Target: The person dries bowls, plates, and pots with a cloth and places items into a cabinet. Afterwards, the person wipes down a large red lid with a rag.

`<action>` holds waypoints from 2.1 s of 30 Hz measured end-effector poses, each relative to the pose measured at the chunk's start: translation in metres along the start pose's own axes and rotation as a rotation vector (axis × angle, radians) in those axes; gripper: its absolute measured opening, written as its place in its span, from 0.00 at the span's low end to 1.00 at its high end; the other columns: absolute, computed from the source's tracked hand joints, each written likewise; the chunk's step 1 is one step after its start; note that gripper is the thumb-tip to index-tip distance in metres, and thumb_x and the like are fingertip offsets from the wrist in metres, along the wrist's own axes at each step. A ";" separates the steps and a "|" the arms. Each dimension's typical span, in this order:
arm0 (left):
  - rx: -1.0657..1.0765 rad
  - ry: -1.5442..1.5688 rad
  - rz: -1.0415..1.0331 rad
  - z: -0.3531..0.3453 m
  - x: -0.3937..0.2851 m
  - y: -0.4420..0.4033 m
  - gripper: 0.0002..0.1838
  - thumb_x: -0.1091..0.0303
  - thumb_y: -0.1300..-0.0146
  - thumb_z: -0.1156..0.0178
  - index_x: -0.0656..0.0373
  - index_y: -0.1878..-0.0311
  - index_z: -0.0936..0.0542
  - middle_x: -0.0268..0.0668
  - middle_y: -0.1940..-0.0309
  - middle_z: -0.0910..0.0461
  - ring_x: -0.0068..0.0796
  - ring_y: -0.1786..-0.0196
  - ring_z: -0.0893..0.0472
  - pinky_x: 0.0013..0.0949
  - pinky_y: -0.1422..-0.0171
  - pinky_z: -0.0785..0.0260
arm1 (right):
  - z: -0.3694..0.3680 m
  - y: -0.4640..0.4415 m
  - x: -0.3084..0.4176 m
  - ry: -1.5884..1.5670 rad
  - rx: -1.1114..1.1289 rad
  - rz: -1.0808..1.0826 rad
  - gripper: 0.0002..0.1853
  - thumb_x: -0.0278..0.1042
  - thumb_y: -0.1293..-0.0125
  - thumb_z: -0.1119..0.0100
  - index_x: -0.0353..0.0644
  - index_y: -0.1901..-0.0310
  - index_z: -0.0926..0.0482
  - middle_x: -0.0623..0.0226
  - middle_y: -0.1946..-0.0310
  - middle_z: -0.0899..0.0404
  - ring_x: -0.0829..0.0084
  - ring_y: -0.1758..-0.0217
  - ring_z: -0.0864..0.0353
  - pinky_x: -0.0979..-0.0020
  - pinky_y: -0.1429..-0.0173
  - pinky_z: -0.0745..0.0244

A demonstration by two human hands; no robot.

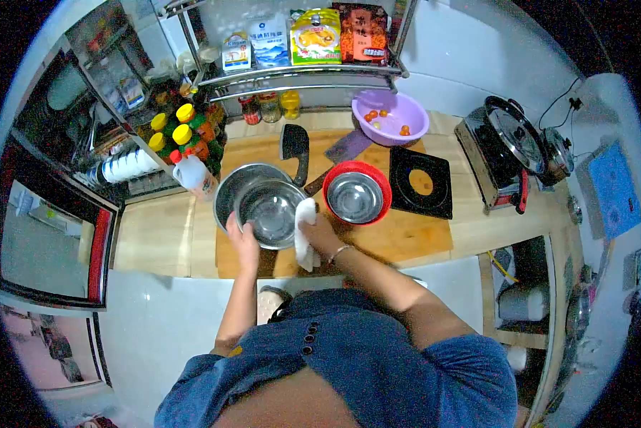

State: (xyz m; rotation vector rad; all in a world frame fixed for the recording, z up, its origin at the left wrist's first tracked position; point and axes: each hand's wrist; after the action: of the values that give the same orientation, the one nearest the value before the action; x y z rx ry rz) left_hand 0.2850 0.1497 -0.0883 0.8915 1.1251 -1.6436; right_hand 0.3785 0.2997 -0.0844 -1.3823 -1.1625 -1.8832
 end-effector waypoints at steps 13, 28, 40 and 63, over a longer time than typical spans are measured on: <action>0.081 -0.703 0.311 0.004 0.022 -0.042 0.31 0.65 0.49 0.51 0.61 0.40 0.43 0.48 0.36 0.57 0.48 0.33 0.60 0.54 0.34 0.68 | -0.035 -0.102 -0.066 -0.233 0.027 -0.069 0.18 0.34 0.47 0.44 0.31 0.57 0.30 0.61 0.70 0.25 0.69 0.68 0.24 0.67 0.64 0.28; 0.758 -0.485 -0.746 -0.098 -0.049 0.022 0.22 0.67 0.45 0.56 0.63 0.46 0.33 0.45 0.45 0.35 0.43 0.39 0.41 0.54 0.35 0.61 | 0.091 0.007 0.011 -0.012 -0.152 -0.004 0.18 0.45 0.41 0.48 0.40 0.55 0.29 0.68 0.67 0.25 0.76 0.66 0.28 0.72 0.62 0.31; 1.001 -0.474 -0.672 -0.135 -0.058 0.016 0.11 0.67 0.51 0.44 0.54 0.63 0.25 0.39 0.66 0.24 0.36 0.56 0.26 0.52 0.36 0.57 | 0.151 0.023 -0.017 -0.191 -0.256 -0.087 0.19 0.46 0.40 0.51 0.39 0.54 0.31 0.70 0.69 0.28 0.80 0.69 0.30 0.77 0.65 0.33; 0.810 1.223 0.402 -0.098 -0.137 0.023 0.15 0.70 0.39 0.51 0.65 0.50 0.31 0.34 0.59 0.25 0.22 0.57 0.26 0.23 0.52 0.36 | 0.162 0.001 0.082 -0.391 -0.287 0.277 0.22 0.46 0.35 0.61 0.32 0.61 0.26 0.69 0.69 0.25 0.80 0.69 0.26 0.78 0.62 0.30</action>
State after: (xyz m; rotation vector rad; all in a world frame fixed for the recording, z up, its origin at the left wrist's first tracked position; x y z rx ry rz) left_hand 0.3558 0.2775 -0.0014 2.6661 0.8296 -1.1042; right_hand 0.4297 0.4457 0.0102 -2.0253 -0.8286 -1.6714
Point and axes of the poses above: each hand's wrist, its own y-axis away from the middle knuckle, its own z-axis out of the back of the hand, x = y × z
